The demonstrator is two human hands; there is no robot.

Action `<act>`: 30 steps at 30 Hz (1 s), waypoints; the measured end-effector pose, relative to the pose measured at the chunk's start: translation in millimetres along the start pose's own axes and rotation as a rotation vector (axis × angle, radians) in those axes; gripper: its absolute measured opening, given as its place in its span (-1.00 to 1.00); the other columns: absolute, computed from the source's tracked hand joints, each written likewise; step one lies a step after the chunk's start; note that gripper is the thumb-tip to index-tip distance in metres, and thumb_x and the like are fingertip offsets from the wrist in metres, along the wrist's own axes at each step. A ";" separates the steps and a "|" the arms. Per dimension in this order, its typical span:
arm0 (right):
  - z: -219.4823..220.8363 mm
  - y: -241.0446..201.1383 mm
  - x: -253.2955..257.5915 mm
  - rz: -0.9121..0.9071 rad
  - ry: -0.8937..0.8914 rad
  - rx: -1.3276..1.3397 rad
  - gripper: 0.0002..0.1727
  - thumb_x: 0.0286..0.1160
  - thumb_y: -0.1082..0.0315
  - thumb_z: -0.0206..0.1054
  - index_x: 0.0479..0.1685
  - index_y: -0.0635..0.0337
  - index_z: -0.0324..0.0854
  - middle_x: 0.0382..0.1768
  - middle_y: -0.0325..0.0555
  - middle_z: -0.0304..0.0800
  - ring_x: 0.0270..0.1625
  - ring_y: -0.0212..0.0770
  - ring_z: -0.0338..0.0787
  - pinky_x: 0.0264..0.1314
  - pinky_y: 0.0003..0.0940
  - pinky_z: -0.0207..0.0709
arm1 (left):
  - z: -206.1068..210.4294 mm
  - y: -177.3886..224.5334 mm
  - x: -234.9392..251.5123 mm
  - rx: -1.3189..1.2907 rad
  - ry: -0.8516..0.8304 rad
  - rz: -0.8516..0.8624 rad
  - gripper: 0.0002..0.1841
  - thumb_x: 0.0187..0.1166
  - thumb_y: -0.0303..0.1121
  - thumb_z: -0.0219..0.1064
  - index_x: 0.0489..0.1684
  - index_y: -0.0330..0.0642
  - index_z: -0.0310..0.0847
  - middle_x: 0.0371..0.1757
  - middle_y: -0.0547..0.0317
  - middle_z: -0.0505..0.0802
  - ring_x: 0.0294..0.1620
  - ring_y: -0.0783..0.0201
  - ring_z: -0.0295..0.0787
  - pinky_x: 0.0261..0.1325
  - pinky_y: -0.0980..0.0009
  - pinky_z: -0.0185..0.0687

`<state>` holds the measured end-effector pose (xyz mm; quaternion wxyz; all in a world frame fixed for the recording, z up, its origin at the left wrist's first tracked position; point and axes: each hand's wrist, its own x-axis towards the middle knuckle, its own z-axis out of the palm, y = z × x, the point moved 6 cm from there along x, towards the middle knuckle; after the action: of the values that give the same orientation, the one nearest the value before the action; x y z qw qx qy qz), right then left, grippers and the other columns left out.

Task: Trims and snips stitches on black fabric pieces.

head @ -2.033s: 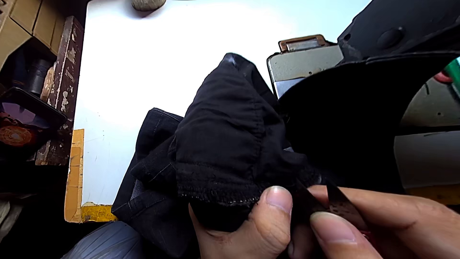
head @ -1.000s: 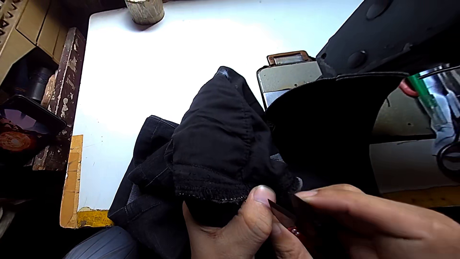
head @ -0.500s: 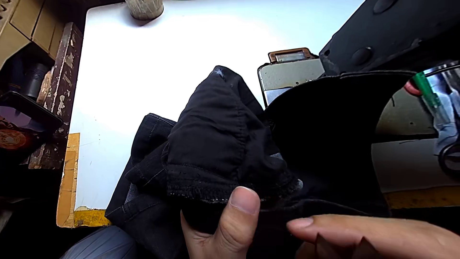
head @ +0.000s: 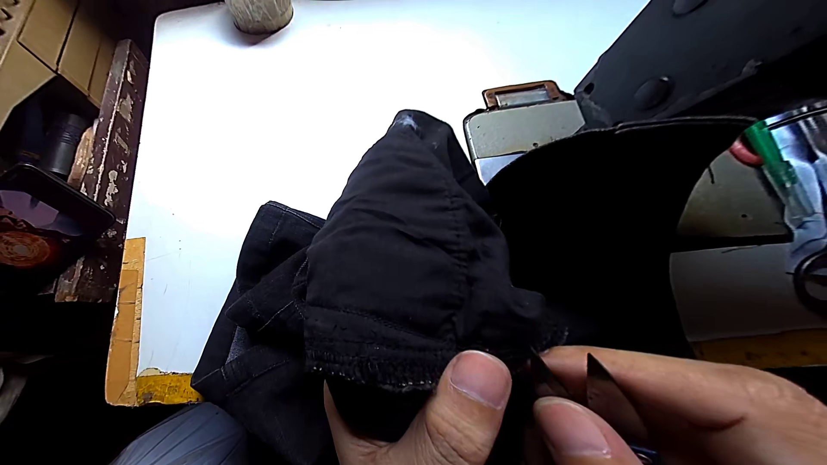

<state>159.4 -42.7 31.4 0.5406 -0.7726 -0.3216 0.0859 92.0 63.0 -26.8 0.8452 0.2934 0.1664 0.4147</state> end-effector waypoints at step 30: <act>10.6 -2.1 0.4 -0.226 0.116 -0.100 -0.85 0.64 0.45 0.27 -0.22 0.40 0.66 -0.45 -0.03 0.81 -0.37 -0.49 0.74 -0.29 -0.70 0.55 | -1.1 -1.5 2.9 -0.007 0.027 -0.058 -0.80 0.46 -0.60 0.44 -0.02 -0.40 0.65 -0.23 -0.10 0.89 -0.14 0.23 0.92 0.05 0.29 0.85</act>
<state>153.7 -33.7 29.1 0.5254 -0.7610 -0.3787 -0.0368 94.1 65.0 -28.7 0.8554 0.2800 0.1849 0.3946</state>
